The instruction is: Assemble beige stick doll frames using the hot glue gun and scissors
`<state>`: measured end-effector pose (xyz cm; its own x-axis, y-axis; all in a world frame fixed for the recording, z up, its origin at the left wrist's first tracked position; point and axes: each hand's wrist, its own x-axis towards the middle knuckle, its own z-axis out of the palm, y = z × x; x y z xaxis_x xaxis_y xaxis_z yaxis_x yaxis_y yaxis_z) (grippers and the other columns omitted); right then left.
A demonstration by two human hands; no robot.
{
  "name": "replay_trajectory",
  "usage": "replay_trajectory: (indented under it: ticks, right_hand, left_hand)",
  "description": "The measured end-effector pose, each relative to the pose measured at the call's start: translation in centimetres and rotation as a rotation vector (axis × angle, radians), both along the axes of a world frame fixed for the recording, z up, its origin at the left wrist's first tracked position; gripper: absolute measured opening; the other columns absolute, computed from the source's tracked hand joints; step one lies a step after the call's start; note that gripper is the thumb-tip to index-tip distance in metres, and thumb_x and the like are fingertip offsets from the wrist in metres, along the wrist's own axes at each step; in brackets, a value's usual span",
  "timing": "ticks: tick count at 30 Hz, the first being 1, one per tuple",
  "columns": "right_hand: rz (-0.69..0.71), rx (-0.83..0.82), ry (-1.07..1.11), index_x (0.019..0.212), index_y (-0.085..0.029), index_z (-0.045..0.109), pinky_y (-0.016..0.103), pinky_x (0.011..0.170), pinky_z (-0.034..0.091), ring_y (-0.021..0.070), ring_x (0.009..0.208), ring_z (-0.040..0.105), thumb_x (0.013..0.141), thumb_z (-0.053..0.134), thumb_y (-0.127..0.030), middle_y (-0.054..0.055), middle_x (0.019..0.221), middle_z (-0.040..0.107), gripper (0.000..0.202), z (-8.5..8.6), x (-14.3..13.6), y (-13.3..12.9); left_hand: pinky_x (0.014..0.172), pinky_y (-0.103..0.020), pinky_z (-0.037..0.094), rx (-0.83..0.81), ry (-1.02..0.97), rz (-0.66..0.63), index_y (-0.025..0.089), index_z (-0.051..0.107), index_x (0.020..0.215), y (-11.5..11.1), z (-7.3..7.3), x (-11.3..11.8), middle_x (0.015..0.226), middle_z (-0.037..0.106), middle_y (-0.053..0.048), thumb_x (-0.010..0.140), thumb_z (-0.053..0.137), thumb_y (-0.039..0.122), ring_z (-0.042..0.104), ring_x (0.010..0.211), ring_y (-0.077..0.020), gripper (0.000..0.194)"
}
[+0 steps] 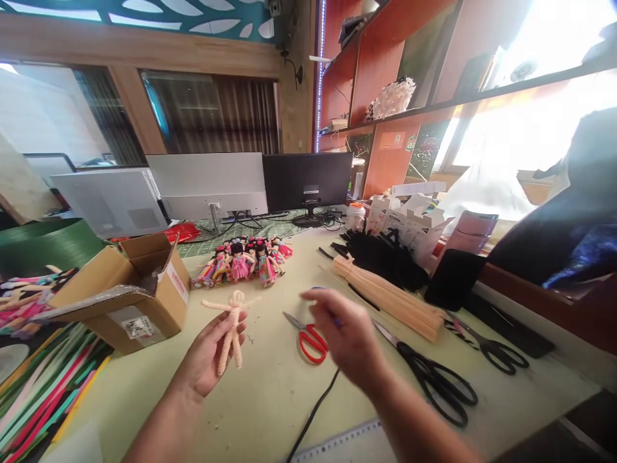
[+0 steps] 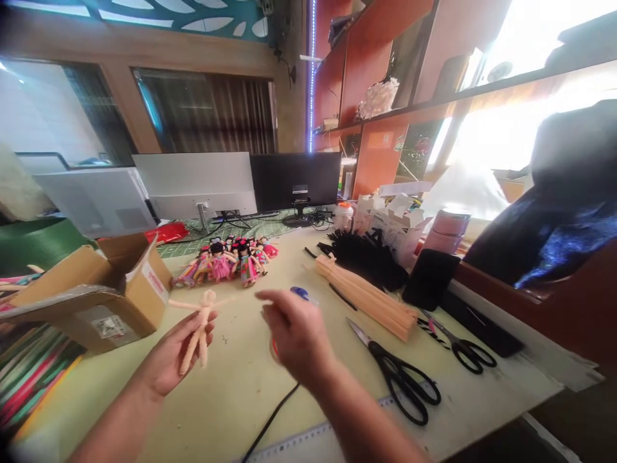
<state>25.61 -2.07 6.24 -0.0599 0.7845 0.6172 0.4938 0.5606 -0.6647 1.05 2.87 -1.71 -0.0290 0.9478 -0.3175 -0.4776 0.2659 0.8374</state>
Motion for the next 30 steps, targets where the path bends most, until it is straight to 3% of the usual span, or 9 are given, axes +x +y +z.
replay_trajectory:
  ticks: [4, 6, 8, 13, 17, 20, 23, 28, 30]
  right_hand:
    - [-0.322, -0.033, -0.037, 0.106, -0.02, 0.065, 0.023, 0.055, 0.043, 0.0119, 0.058, 0.052, 0.088, 0.047, -0.03, -0.001, 0.068, 0.06, 0.027, 1.4, 6.2, 3.5]
    - [-0.482, -0.172, -0.278, 0.103, -0.02, 0.067, 0.023, 0.062, 0.044, 0.0131, 0.069, 0.057, 0.085, 0.047, -0.026, 0.003, 0.083, 0.066, 0.028, 0.7, 9.1, 6.5]
    - [-0.523, -0.35, -0.523, 0.094, -0.022, 0.071, 0.024, 0.068, 0.044, 0.0154, 0.078, 0.061, 0.082, 0.05, -0.024, 0.004, 0.091, 0.069, 0.024, -0.6, 10.8, 9.5]
    - [-0.505, -0.508, -0.706, 0.069, -0.015, 0.072, 0.028, 0.062, 0.041, 0.0214, 0.073, 0.064, 0.074, 0.058, -0.017, 0.012, 0.078, 0.071, 0.015, -4.3, 10.0, 14.4]
    - [-0.505, -0.545, -0.785, 0.064, -0.007, 0.069, 0.031, 0.06, 0.037, 0.0238, 0.074, 0.066, 0.076, 0.055, -0.011, 0.02, 0.075, 0.068, 0.018, -5.9, 8.2, 15.2]
    - [-0.504, -0.554, -0.811, 0.063, -0.006, 0.067, 0.032, 0.057, 0.034, 0.0228, 0.072, 0.065, 0.077, 0.055, -0.013, 0.02, 0.072, 0.067, 0.02, -5.8, 7.9, 14.9]
    - [-0.558, -0.534, -0.81, 0.071, -0.01, 0.068, 0.033, 0.055, 0.031, 0.0223, 0.071, 0.064, 0.077, 0.056, -0.022, 0.018, 0.076, 0.067, 0.019, -3.6, 8.5, 14.3]
    - [-0.709, -0.41, -0.752, 0.082, -0.02, 0.065, 0.036, 0.057, 0.031, 0.0208, 0.07, 0.059, 0.077, 0.055, -0.038, 0.013, 0.079, 0.066, 0.021, 4.2, 10.2, 10.8]
    - [-0.637, -0.221, -0.634, 0.076, -0.024, 0.062, 0.036, 0.06, 0.033, 0.0165, 0.065, 0.054, 0.076, 0.057, -0.034, 0.006, 0.07, 0.063, 0.011, 6.5, 10.0, 8.0]
  left_hand:
    - [0.071, -0.023, 0.058, -0.041, -0.064, -0.007, 0.016, 0.067, 0.094, 0.0, -1.7, -0.2, 0.106, 0.068, -0.007, 0.081, 0.062, 0.011, 0.066, 0.079, -0.0113, 0.015]
    - [0.074, -0.026, 0.058, -0.038, -0.093, -0.033, 0.015, 0.067, 0.092, 0.1, -2.2, -0.3, 0.102, 0.069, -0.008, 0.08, 0.063, 0.01, 0.067, 0.081, -0.013, 0.013]
    - [0.073, -0.028, 0.058, -0.031, -0.116, -0.061, 0.017, 0.066, 0.093, 0.2, -2.4, -0.4, 0.099, 0.07, -0.007, 0.079, 0.064, 0.012, 0.067, 0.082, -0.0148, 0.014]
    - [0.064, -0.029, 0.056, -0.024, -0.125, -0.082, 0.02, 0.063, 0.093, -0.2, -1.8, -0.5, 0.091, 0.071, -0.005, 0.074, 0.072, 0.018, 0.067, 0.072, -0.0156, 0.021]
    - [0.063, -0.026, 0.053, 0.071, -0.106, -0.116, 0.016, 0.064, 0.088, -0.5, -1.1, -0.3, 0.084, 0.07, -0.004, 0.067, 0.078, 0.024, 0.065, 0.068, -0.0134, 0.026]
    - [0.068, -0.026, 0.052, 0.084, -0.089, -0.107, 0.015, 0.064, 0.085, -0.3, -0.8, -0.2, 0.084, 0.07, -0.005, 0.066, 0.079, 0.027, 0.065, 0.071, -0.0135, 0.028]
    - [0.069, -0.027, 0.051, 0.096, -0.096, -0.106, 0.014, 0.062, 0.084, -0.2, -0.9, -0.3, 0.082, 0.069, -0.005, 0.065, 0.08, 0.028, 0.065, 0.072, -0.0137, 0.03]
    - [0.062, -0.026, 0.05, 0.107, -0.107, -0.073, 0.015, 0.058, 0.081, -0.3, -1.0, -0.3, 0.076, 0.065, -0.002, 0.062, 0.081, 0.029, 0.062, 0.067, -0.0125, 0.033]
    - [0.06, -0.026, 0.05, 0.109, -0.102, -0.072, 0.016, 0.057, 0.082, -0.4, -0.9, -0.3, 0.075, 0.064, -0.001, 0.062, 0.081, 0.031, 0.062, 0.065, -0.0124, 0.034]
